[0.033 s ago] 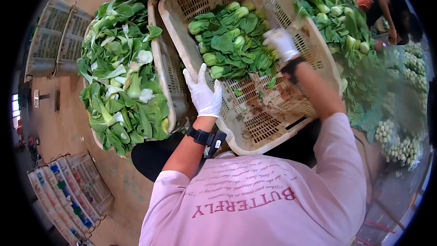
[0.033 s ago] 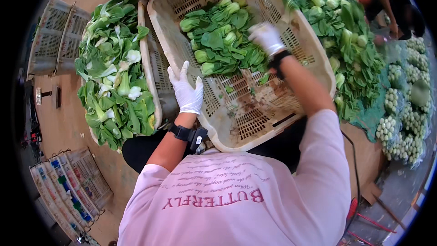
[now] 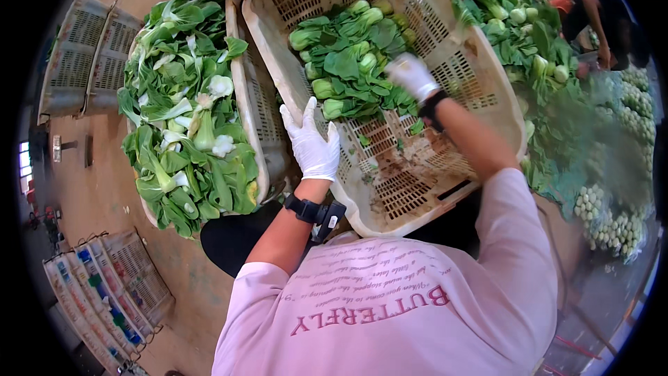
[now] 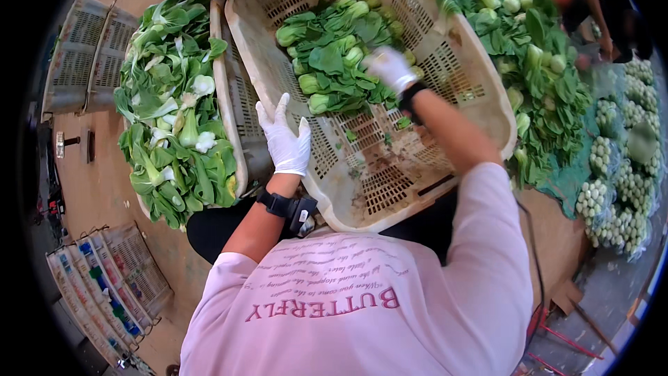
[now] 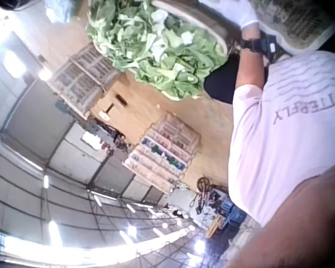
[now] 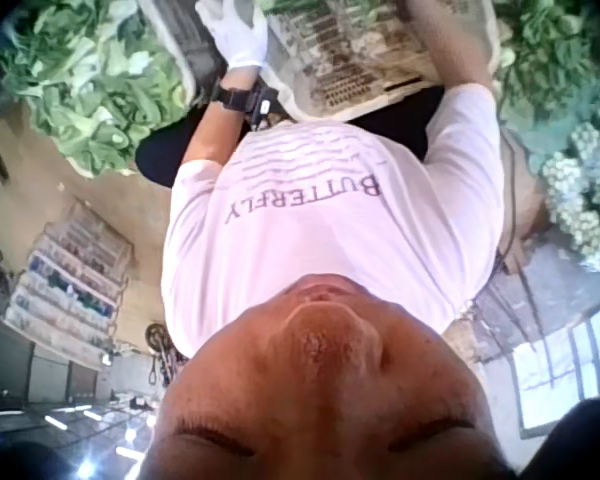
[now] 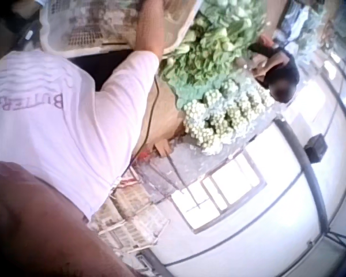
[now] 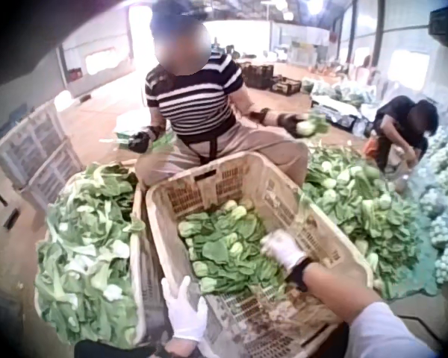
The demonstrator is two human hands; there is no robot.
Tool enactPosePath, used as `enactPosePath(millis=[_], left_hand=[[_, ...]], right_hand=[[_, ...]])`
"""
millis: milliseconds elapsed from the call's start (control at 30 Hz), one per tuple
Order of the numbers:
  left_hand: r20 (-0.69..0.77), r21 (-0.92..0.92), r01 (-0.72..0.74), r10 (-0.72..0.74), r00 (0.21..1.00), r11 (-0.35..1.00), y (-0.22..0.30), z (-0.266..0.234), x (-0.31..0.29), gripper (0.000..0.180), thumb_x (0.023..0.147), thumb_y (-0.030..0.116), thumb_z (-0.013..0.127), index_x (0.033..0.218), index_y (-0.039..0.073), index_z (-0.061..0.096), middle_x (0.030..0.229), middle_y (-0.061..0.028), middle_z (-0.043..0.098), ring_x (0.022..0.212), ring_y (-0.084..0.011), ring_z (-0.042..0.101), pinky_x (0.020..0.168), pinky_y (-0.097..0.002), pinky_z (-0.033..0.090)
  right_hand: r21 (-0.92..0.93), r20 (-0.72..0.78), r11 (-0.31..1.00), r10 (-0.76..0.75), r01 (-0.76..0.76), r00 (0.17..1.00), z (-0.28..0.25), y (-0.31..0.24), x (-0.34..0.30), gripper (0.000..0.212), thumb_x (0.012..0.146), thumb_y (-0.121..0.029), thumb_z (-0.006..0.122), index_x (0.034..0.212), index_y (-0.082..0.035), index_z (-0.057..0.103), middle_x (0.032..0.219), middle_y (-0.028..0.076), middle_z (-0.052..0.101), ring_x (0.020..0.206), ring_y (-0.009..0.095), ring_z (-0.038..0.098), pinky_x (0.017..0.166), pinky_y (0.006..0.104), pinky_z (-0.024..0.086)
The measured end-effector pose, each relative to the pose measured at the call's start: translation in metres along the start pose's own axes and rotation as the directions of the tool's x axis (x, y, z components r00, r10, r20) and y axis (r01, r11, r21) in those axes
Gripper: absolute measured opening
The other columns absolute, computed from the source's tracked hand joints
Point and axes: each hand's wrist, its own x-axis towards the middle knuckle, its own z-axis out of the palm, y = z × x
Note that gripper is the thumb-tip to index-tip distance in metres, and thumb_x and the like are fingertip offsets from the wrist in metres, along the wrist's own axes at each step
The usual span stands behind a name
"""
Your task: The person picks up bok choy plants one at a time, trims the root end and damaged leaves using a small knife, and places the cleaned vegetables into a plastic basket.
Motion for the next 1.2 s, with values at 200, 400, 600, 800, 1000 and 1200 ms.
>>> enactPosePath(millis=[200,400,600,800,1000,1200], left_hand=[[0.035,0.025,-0.004,0.004,0.999,1.000,0.006,-0.005,0.004,0.053,0.078,0.007,0.066,0.129,0.009,0.053,0.149,-0.0313,0.011,0.137,-0.0448,0.025,0.110,-0.0416,0.028],[0.016,0.012,-0.032,0.032,0.999,0.999,0.002,-0.001,0.004,0.043,0.077,0.009,0.068,0.119,0.008,0.060,0.149,-0.0313,0.014,0.136,-0.0439,0.026,0.111,-0.0417,0.025],[0.015,0.051,-0.037,0.037,0.999,0.998,0.000,0.001,0.005,0.037,0.077,0.010,0.069,0.113,0.008,0.061,0.149,-0.0283,0.015,0.138,-0.0426,0.024,0.113,-0.0424,0.023],[0.043,0.014,0.007,-0.008,0.999,1.000,0.008,0.001,0.007,0.034,0.078,0.011,0.068,0.111,0.007,0.062,0.150,-0.0278,0.013,0.139,-0.0413,0.022,0.113,-0.0404,0.021],[0.040,0.067,-0.044,0.041,0.998,0.997,0.007,0.000,0.006,0.034,0.078,0.013,0.068,0.110,0.004,0.061,0.149,-0.0321,0.013,0.135,-0.0467,0.027,0.109,-0.0445,0.029],[0.012,0.089,-0.067,0.066,0.998,0.994,0.002,0.001,0.006,0.031,0.077,0.012,0.068,0.106,0.006,0.062,0.148,-0.0339,0.014,0.134,-0.0492,0.027,0.108,-0.0455,0.030]], right_hand=[[-0.577,0.275,0.741,-0.220,0.343,0.936,0.162,0.078,0.026,0.033,0.080,-0.029,0.066,0.106,-0.011,0.056,0.098,0.016,0.064,0.097,0.034,0.060,0.080,0.0441,0.049],[-0.805,0.231,0.525,-0.154,0.277,0.961,0.181,0.067,0.017,0.028,0.076,-0.026,0.069,0.099,-0.012,0.061,0.092,0.010,0.066,0.100,0.028,0.060,0.078,0.0425,0.049],[-0.711,0.059,0.685,-0.170,0.161,0.984,0.181,0.055,0.012,0.020,0.079,-0.024,0.063,0.092,-0.010,0.062,0.089,0.017,0.067,0.083,0.035,0.065,0.073,0.0461,0.052],[0.173,-0.457,0.937,0.349,-0.303,0.818,0.215,0.135,-0.034,0.051,0.080,-0.044,0.067,0.103,0.001,0.059,0.090,0.019,0.066,0.084,0.037,0.062,0.075,0.0422,0.048],[0.732,-0.418,0.662,0.623,-0.161,0.661,0.228,0.176,0.006,0.072,0.073,-0.027,0.082,0.125,0.006,0.046,0.115,0.016,0.060,0.100,0.028,0.057,0.089,0.0361,0.044],[0.700,-0.538,0.673,0.717,-0.239,0.443,0.227,0.145,0.037,0.047,0.071,-0.016,0.081,0.104,0.004,0.054,0.095,0.015,0.064,0.083,0.029,0.059,0.078,0.0375,0.047]])
